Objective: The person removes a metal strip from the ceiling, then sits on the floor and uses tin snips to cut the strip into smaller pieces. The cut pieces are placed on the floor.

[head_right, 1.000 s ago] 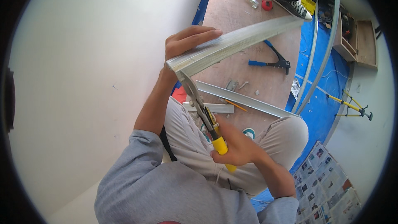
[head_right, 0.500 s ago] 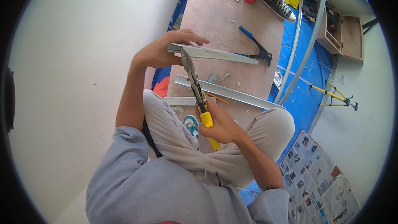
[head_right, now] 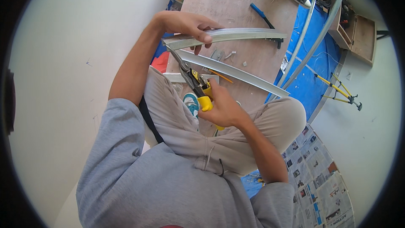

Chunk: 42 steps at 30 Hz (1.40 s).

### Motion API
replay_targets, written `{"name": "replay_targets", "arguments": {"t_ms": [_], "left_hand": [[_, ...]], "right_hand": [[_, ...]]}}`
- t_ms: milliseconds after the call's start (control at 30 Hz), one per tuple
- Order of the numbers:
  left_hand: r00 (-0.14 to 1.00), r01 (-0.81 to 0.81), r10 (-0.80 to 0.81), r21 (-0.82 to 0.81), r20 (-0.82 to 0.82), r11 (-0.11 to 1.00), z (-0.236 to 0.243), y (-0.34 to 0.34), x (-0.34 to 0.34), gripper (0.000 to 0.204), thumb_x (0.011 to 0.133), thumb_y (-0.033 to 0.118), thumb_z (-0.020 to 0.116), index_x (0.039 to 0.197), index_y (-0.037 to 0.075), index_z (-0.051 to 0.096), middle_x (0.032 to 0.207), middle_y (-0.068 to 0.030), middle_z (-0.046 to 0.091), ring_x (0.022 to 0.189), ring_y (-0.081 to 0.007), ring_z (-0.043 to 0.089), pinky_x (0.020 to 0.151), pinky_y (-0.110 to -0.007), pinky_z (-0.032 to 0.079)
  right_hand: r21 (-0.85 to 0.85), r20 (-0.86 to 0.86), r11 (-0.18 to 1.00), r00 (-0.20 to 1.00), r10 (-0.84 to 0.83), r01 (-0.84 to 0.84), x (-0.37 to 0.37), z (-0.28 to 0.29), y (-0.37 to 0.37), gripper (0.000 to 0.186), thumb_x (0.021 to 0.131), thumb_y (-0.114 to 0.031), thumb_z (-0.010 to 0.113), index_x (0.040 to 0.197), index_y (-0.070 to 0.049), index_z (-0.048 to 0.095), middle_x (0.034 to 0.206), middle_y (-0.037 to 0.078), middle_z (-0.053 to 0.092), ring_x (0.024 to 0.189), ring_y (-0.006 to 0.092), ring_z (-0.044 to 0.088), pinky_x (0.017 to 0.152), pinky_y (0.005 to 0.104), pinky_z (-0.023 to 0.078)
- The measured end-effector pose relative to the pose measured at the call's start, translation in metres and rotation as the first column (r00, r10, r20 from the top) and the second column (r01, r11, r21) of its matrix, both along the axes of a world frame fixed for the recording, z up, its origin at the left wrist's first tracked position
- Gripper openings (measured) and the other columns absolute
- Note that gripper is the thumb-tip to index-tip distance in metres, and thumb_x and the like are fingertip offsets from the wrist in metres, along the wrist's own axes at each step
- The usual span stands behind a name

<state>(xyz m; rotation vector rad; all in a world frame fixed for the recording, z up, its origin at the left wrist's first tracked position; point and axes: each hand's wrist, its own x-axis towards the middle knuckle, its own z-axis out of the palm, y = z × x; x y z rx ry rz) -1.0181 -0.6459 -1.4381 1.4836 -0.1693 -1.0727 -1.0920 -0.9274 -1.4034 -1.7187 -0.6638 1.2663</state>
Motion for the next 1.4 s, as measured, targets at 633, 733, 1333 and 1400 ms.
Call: {"name": "replay_targets", "arguments": {"t_ms": [633,733,1333,1400], "left_hand": [[0.801,-0.483,0.366,0.151,0.473,0.863,0.042,-0.024,-0.005,0.092,0.084,0.046,0.075,0.157,0.003,0.04,0.13,-0.0221,0.061,0.117,-0.0279,0.059,0.098,-0.031,0.043],[0.823,-0.443,0.356,0.106,0.443,0.89,0.046,-0.027,-0.007,0.088,0.085,0.044,0.076,0.155,0.001,0.044,0.13,-0.0211,0.062,0.117,-0.0265,0.059,0.098,-0.03,0.042],[0.86,-0.357,0.324,0.011,0.394,0.934,0.051,-0.041,-0.002,0.086,0.087,0.042,0.076,0.154,-0.003,0.044,0.142,-0.0223,0.057,0.128,-0.0275,0.056,0.108,-0.031,0.04],[0.866,-0.334,0.301,0.014,0.399,0.943,0.049,-0.046,0.001,0.085,0.088,0.042,0.076,0.154,-0.002,0.045,0.142,-0.0222,0.058,0.128,-0.0277,0.057,0.108,-0.031,0.04]], "right_hand": [[0.05,-0.341,0.997,0.937,0.075,-0.062,-0.001,-0.002,-0.015,0.062,0.067,-0.024,0.072,0.121,-0.006,0.049,0.1,0.008,0.052,0.092,0.0232,0.053,0.087,0.0361,0.046],[0.062,-0.311,0.995,0.945,0.098,-0.083,-0.003,0.0,-0.016,0.063,0.066,-0.025,0.072,0.122,-0.006,0.048,0.099,0.008,0.052,0.093,0.0234,0.052,0.087,0.0364,0.046],[0.0,-0.282,1.0,0.959,0.002,-0.002,-0.013,0.029,-0.021,0.067,0.07,-0.027,0.071,0.128,-0.006,0.045,0.108,0.011,0.056,0.103,0.0267,0.057,0.095,0.0409,0.046],[-0.039,-0.275,0.999,0.961,-0.003,-0.008,-0.013,0.03,-0.024,0.07,0.07,-0.027,0.071,0.131,-0.006,0.043,0.108,0.011,0.056,0.102,0.0265,0.057,0.095,0.0408,0.047]]}}
